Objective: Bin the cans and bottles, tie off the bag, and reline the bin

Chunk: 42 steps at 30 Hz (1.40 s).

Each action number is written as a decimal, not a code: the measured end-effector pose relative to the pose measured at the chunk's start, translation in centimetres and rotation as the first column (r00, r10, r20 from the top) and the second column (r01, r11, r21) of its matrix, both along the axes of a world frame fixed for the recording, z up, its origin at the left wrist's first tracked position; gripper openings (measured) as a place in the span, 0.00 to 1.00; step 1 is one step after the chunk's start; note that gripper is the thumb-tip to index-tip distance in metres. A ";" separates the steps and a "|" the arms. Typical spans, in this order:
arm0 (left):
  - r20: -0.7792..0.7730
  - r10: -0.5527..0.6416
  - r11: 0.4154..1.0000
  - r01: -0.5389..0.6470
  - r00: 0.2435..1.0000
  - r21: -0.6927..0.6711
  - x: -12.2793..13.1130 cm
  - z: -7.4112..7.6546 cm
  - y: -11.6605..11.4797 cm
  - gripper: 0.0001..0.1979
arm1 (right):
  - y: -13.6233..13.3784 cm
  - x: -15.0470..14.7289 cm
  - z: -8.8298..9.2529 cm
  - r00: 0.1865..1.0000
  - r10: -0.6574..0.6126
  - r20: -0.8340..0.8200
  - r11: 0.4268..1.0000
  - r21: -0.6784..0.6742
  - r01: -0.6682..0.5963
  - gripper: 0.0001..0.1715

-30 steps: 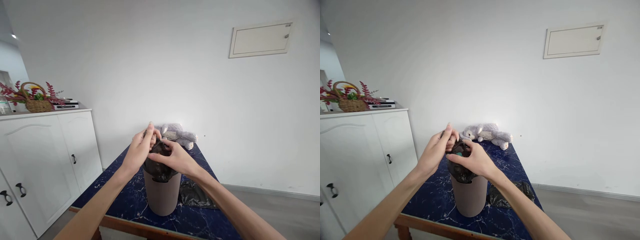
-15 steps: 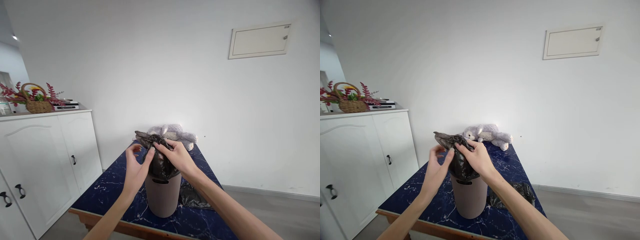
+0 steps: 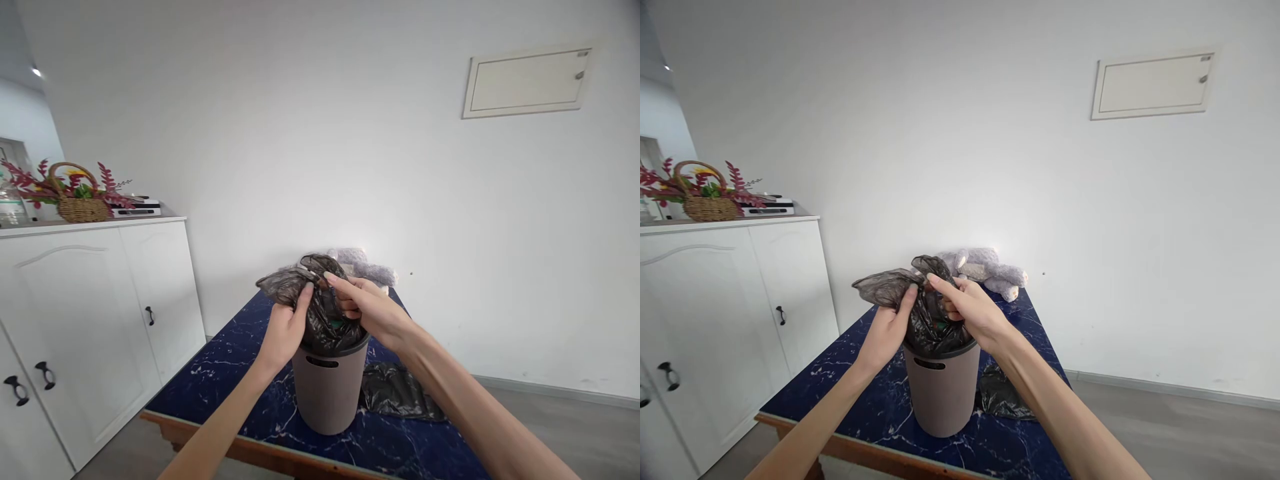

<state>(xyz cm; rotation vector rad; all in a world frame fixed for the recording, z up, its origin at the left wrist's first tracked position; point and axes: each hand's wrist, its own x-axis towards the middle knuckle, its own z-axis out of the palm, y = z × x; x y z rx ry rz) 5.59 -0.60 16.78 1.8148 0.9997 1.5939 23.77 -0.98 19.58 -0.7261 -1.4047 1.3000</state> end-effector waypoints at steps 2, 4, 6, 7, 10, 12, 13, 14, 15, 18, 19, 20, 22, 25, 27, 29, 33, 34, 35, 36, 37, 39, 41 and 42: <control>0.127 0.034 0.997 -0.026 0.991 -0.068 -0.4 -0.3 0.4 0.21 | 0.2 0.3 -0.3 0.998 0.009 -0.066 1.000 0.005 -0.008 0.24; 0.278 0.023 0.994 0.007 0.960 -0.107 -0.7 -0.4 1.0 0.23 | 0.4 0.6 -0.7 0.987 0.018 -0.162 1.000 0.000 -0.018 0.25; 0.433 -0.059 0.986 0.121 0.900 -0.117 -0.9 -0.4 1.6 0.24 | 0.7 0.9 -1.0 0.960 0.050 -0.274 0.999 0.000 -0.052 0.26; 0.504 -0.113 0.974 0.195 0.856 -0.113 -0.8 -0.2 1.8 0.23 | 0.9 1.0 -1.1 0.942 0.075 -0.328 0.997 0.006 -0.077 0.26; 0.644 -0.265 0.919 0.390 0.717 -0.056 -0.6 0.2 2.1 0.20 | 1.1 1.2 -1.2 0.894 0.137 -0.427 0.990 0.035 -0.135 0.24; 0.644 -0.339 0.886 0.462 0.686 -0.027 -0.3 0.5 1.8 0.19 | 1.0 1.2 -1.2 0.906 0.127 -0.404 0.992 0.041 -0.121 0.25; 0.617 -0.369 0.873 0.487 0.695 -0.026 -0.1 0.6 1.6 0.19 | 0.9 1.0 -1.2 0.926 0.101 -0.364 0.995 0.039 -0.094 0.27; 0.573 -0.396 0.862 0.506 0.718 -0.039 0.1 0.6 1.4 0.20 | 0.8 0.8 -1.2 0.946 0.065 -0.316 0.998 0.036 -0.057 0.28; 0.521 -0.409 0.858 0.510 0.749 -0.060 0.3 0.6 1.3 0.21 | 0.8 0.6 -1.2 0.964 0.020 -0.266 0.999 0.029 -0.012 0.30; 0.365 -0.400 0.873 0.471 0.841 -0.129 0.8 0.4 0.9 0.20 | 0.5 -0.3 -1.0 0.987 -0.123 -0.108 0.992 0.002 0.124 0.26; 0.321 -0.388 0.882 0.449 0.864 -0.142 0.8 0.3 0.9 0.19 | 0.4 -0.5 -1.0 0.986 -0.165 -0.035 0.986 0.005 0.165 0.22; 0.280 -0.371 0.893 0.423 0.885 -0.153 0.9 0.2 0.9 0.18 | 0.2 -0.6 -0.9 0.980 -0.193 0.051 0.981 0.020 0.192 0.18; 0.178 -0.323 0.919 0.353 0.930 -0.175 0.7 0.3 0.7 0.16 | -0.2 -0.7 -0.7 0.961 -0.162 0.225 0.986 0.076 0.148 0.17; -0.059 -0.237 0.964 0.227 0.970 -0.138 0.4 1.0 0.0 0.14 | -0.6 -0.7 -0.6 0.923 0.018 0.384 0.983 0.161 -0.086 0.29; -0.275 -0.189 0.981 0.192 0.943 -0.016 0.2 1.7 -0.7 0.10 | -0.6 -1.0 -0.8 0.903 0.025 0.428 0.945 0.285 -0.161 0.28; -0.495 -0.064 0.969 0.173 0.867 0.177 -0.1 2.5 -1.5 0.07 | -0.4 -1.4 -1.2 0.899 -0.084 0.429 0.881 0.453 -0.134 0.18; -0.702 0.275 0.852 0.173 0.657 0.495 -0.6 3.2 -2.6 0.16 | 0.4 -2.0 -2.1 0.892 -0.261 0.369 0.809 0.588 -0.007 0.11; -0.718 0.315 0.828 0.190 0.621 0.528 -0.7 3.2 -2.7 0.17 | 0.5 -2.1 -2.3 0.887 -0.280 0.367 0.811 0.585 0.014 0.10; -0.727 0.335 0.811 0.209 0.599 0.546 -0.7 3.2 -2.7 0.17 | 0.5 -2.1 -2.4 0.879 -0.295 0.374 0.812 0.584 0.024 0.11; -0.728 0.343 0.800 0.223 0.594 0.558 -0.8 3.1 -2.7 0.17 | 0.5 -2.2 -2.6 0.875 -0.302 0.379 0.815 0.578 0.031 0.12; -0.718 0.344 0.795 0.220 0.605 0.565 -0.8 2.9 -2.6 0.17 | 0.5 -2.2 -2.7 0.876 -0.303 0.376 0.823 0.567 0.040 0.13; -0.639 0.353 0.794 0.143 0.683 0.591 -0.7 2.3 -2.2 0.15 | 0.5 -2.3 -2.7 0.897 -0.277 0.345 0.848 0.527 0.059 0.14; -0.421 0.385 0.777 -0.042 0.821 0.628 -0.6 1.4 -1.8 0.19 | 0.5 -2.5 -2.6 0.927 -0.236 0.291 0.897 0.433 0.092 0.16; -0.267 0.400 0.767 -0.161 0.877 0.622 -0.6 0.8 -1.6 0.25 | 0.5 -2.6 -2.5 0.940 -0.221 0.260 0.927 0.355 0.120 0.17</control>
